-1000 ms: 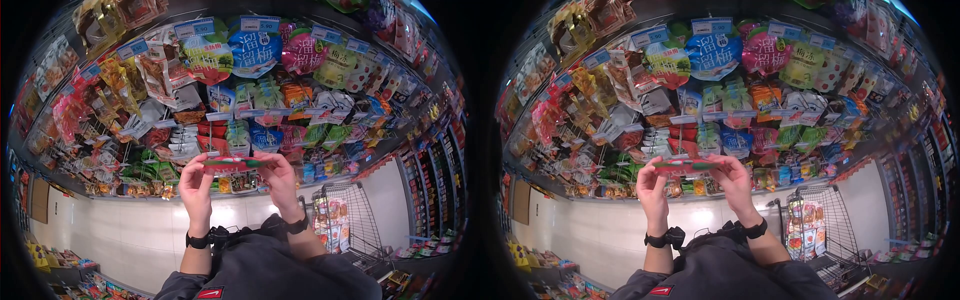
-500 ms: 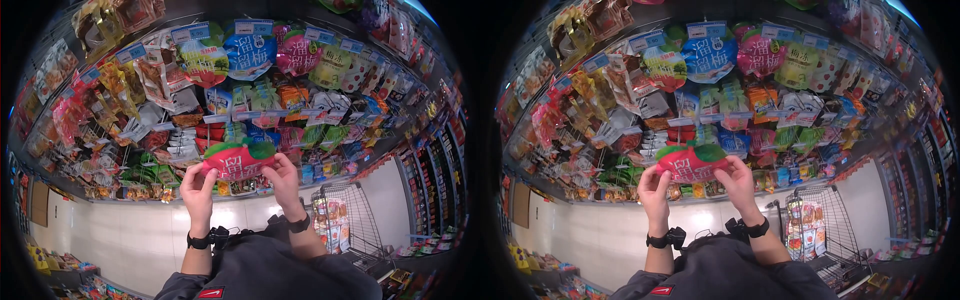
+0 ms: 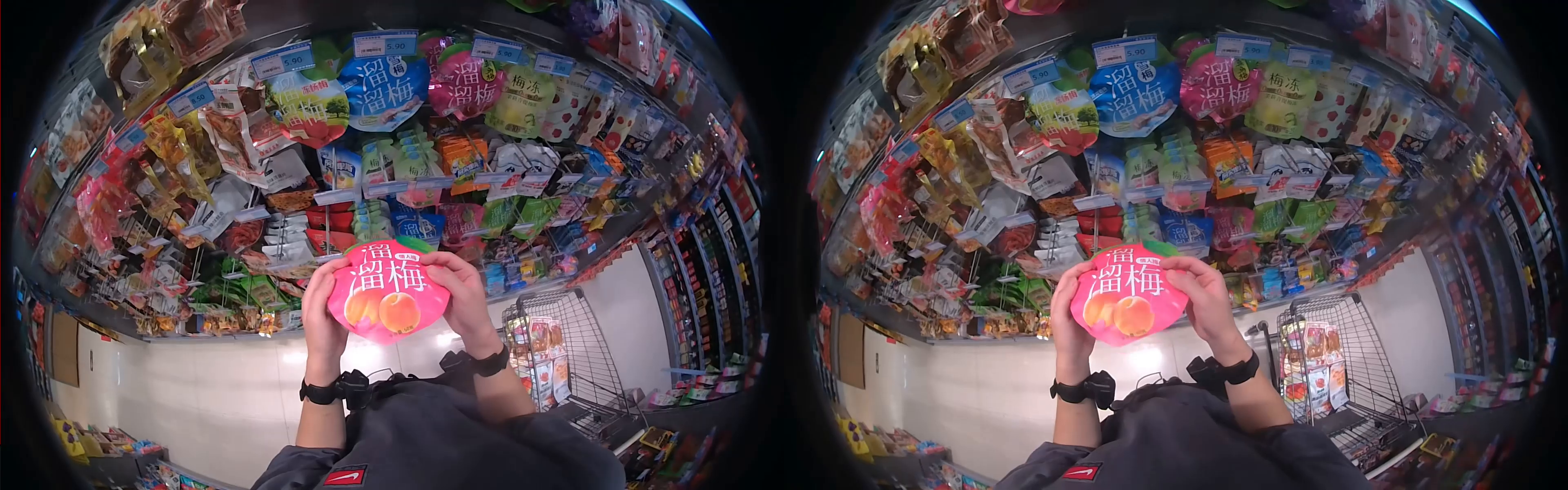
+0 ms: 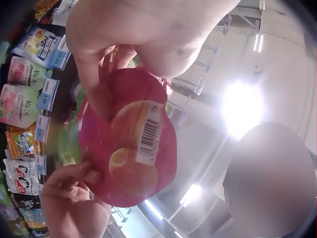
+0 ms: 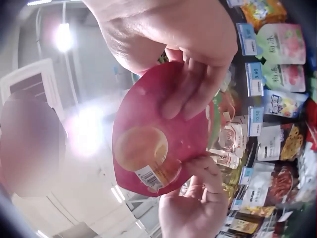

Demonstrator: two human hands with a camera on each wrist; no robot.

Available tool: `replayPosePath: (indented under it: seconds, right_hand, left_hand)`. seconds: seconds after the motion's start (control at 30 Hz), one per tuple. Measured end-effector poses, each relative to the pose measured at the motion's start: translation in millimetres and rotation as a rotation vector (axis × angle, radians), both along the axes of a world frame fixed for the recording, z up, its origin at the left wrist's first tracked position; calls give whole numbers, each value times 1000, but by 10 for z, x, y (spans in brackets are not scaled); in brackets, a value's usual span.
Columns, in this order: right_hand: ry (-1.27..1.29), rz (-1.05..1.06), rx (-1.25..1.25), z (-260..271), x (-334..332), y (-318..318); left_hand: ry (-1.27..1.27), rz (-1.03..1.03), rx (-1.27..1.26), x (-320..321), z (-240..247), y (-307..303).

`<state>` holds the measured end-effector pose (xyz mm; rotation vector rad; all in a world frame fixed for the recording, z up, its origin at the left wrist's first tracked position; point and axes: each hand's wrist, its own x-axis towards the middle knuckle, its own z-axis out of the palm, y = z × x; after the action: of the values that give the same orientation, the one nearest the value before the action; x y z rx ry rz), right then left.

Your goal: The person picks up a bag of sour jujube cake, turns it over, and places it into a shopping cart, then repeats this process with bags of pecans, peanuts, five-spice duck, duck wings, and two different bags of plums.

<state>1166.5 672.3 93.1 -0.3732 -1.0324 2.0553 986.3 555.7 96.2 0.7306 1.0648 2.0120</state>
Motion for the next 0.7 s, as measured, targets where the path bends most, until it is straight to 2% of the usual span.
replayPosePath:
  seconds: [0.07, 0.1, 0.13, 0.17, 0.43, 0.53, 0.6, 0.63, 0.7]
  right_hand:
    - [1, -19, -36, 21, 49, 43]
    - [84, 60, -144, 41, 108, 80]
    - [167, 140, -254, 47, 144, 104]
    - [210, 129, -261, -18, 151, 122]
    - [119, 113, -238, -4, 111, 122]
    - [86, 98, -211, -37, 135, 184]
    - [115, 44, -81, -67, 217, 199]
    - [140, 65, -111, -25, 281, 210]
    - [110, -25, -153, -82, 398, 257]
  left_hand:
    - [-282, -119, 117, 15, 0, 39]
    - [-285, -210, 183, -5, -11, 47]
    - [-285, -215, 181, 8, -18, 74]
    - [-279, -174, 142, 35, -18, 90]
    - [-193, -61, 52, 125, -49, 28]
    - [-65, -73, -4, 180, 5, 64]
    - [-41, -97, -5, 203, -47, 127]
    - [-66, -122, -7, 245, -34, 177]
    - [-100, -120, -30, 367, -15, 299]
